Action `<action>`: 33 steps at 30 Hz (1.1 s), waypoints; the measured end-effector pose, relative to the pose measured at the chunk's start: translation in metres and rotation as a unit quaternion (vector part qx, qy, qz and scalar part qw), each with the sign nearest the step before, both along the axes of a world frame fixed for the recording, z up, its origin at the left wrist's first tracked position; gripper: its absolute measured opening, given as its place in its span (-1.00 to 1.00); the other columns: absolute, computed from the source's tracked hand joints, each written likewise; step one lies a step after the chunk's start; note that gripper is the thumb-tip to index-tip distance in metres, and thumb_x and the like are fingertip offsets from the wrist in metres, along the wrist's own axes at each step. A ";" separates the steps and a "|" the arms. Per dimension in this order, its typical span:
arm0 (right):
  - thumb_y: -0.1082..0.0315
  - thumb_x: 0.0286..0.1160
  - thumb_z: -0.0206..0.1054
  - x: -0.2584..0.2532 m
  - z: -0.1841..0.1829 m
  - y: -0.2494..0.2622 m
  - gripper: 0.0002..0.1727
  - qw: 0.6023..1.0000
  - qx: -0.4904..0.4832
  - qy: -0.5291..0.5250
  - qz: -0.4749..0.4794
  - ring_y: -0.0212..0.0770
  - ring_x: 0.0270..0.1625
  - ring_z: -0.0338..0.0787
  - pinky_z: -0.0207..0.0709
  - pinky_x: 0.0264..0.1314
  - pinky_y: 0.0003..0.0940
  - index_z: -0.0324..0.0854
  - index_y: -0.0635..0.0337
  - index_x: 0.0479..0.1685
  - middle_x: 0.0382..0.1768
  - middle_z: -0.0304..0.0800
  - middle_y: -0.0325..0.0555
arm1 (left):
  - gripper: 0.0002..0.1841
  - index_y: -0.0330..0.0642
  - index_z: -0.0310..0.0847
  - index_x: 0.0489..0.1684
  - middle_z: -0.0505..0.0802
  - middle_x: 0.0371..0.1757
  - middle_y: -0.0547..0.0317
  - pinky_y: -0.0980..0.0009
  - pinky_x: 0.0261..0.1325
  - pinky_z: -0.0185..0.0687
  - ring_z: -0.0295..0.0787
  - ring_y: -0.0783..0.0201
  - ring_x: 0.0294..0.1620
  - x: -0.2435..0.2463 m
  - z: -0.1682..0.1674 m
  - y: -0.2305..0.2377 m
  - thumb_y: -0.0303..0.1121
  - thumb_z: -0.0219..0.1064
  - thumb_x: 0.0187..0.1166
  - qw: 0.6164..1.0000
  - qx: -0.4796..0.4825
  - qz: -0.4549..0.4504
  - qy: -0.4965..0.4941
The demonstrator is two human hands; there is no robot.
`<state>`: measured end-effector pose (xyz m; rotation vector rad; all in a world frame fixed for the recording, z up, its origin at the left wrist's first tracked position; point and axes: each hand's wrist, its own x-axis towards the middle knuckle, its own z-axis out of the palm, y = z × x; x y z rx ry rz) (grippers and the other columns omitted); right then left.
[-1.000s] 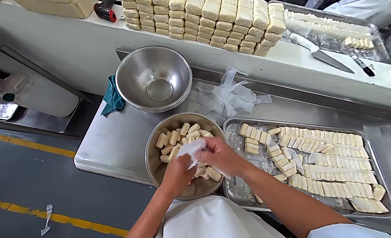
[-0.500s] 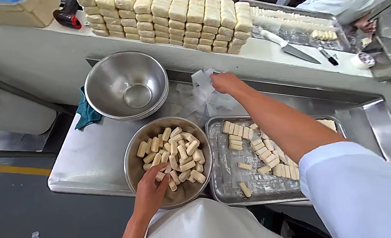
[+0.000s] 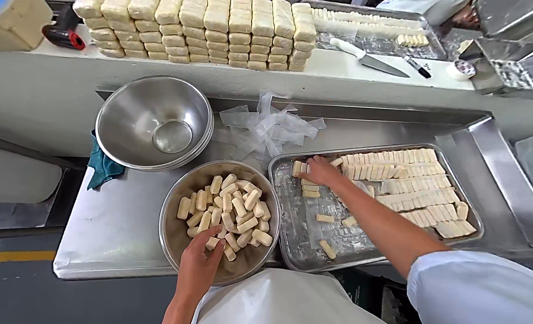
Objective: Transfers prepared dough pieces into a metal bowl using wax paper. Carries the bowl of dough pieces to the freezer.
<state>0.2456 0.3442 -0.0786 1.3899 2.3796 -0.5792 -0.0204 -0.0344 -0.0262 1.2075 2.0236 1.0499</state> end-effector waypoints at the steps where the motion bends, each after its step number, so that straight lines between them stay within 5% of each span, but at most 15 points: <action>1: -0.40 0.40 0.37 0.003 -0.014 -0.010 -0.08 0.999 0.033 0.035 -0.007 0.39 0.44 0.57 0.46 0.39 0.39 0.60 0.39 0.31 0.32 0.60 0.39 | -0.62 -0.22 0.75 0.24 0.87 0.22 0.05 0.19 0.39 0.68 0.79 0.21 0.29 0.003 0.001 0.002 -0.21 0.25 0.60 1.000 -0.007 -0.016 -0.002; 5: -0.38 0.42 0.35 -0.006 -0.036 -0.043 -0.24 0.993 0.053 0.104 0.008 0.25 0.11 0.76 0.57 0.10 0.29 0.72 0.31 -0.18 -0.06 0.77 0.22 | -0.63 -0.18 0.76 0.25 0.86 0.26 0.08 0.18 0.44 0.66 0.76 0.21 0.35 0.009 0.011 0.014 -0.19 0.23 0.64 0.998 -0.015 -0.057 0.008; 9: -0.34 0.42 0.39 -0.016 -0.032 -0.063 -0.28 0.994 0.023 0.107 0.013 0.20 0.09 0.78 0.61 0.04 0.25 0.69 0.26 0.00 -0.01 0.75 0.18 | -0.63 -0.14 0.76 0.26 0.87 0.23 0.12 0.23 0.39 0.67 0.77 0.25 0.31 0.011 0.016 0.015 -0.19 0.24 0.63 0.999 -0.003 -0.049 0.016; 15: -0.28 0.33 0.47 -0.006 -0.036 -0.108 -0.31 0.980 0.045 0.171 0.090 0.11 0.04 0.75 0.52 0.21 0.13 0.63 0.27 -0.10 -0.12 0.73 0.11 | -0.63 -0.18 0.76 0.25 0.87 0.22 0.12 0.25 0.40 0.68 0.78 0.28 0.31 0.012 0.011 0.004 -0.20 0.25 0.63 1.000 0.011 -0.026 0.003; 19: -0.24 0.43 0.42 0.000 -0.032 -0.124 -0.34 0.984 -0.004 0.151 0.091 0.11 -0.14 0.83 0.62 0.05 0.14 0.63 0.13 0.24 -0.26 0.84 0.04 | -0.64 -0.17 0.76 0.24 0.87 0.22 0.13 0.24 0.43 0.65 0.77 0.27 0.32 0.012 0.006 0.001 -0.21 0.24 0.63 1.000 -0.002 -0.031 0.000; 23: -0.02 0.50 0.50 0.002 -0.024 -0.117 -0.52 0.971 -0.091 0.208 -0.074 0.16 -0.03 0.85 0.66 0.11 0.27 0.69 0.13 0.21 -0.13 0.84 0.16 | -0.64 -0.14 0.76 0.26 0.87 0.23 0.15 0.21 0.45 0.65 0.76 0.27 0.34 0.010 0.011 0.003 -0.21 0.24 0.64 0.999 0.004 -0.034 -0.005; 27: 0.25 0.50 0.48 -0.012 0.032 -0.104 -0.66 0.872 -0.107 0.434 -0.202 -0.08 -0.14 0.81 0.70 0.01 0.01 0.69 0.34 0.06 -0.17 0.81 0.09 | -0.65 -0.20 0.74 0.25 0.87 0.21 0.13 0.24 0.41 0.69 0.79 0.29 0.29 0.000 0.021 0.001 -0.22 0.29 0.63 0.998 0.028 -0.006 -0.054; 29: 0.22 0.41 0.47 -0.035 0.083 -0.115 -0.68 0.856 -0.121 0.478 -0.153 -0.25 -0.26 0.80 0.74 -0.16 -0.21 0.69 0.25 0.00 -0.25 0.82 -0.09 | -0.63 -0.24 0.70 0.28 0.88 0.19 0.13 0.24 0.36 0.73 0.81 0.28 0.26 -0.004 0.030 0.001 -0.24 0.30 0.63 0.990 0.044 0.020 -0.129; 33: 0.01 0.39 0.47 -0.095 0.163 -0.173 -0.60 0.863 -0.164 0.476 0.035 -0.34 -0.35 0.79 0.74 -0.29 -0.30 0.73 0.15 -0.03 -0.33 0.82 -0.21 | -0.58 -0.29 0.56 0.43 0.87 0.19 0.08 0.23 0.35 0.74 0.82 0.22 0.23 -0.007 0.053 0.009 -0.27 0.16 0.69 0.962 0.106 0.028 -0.249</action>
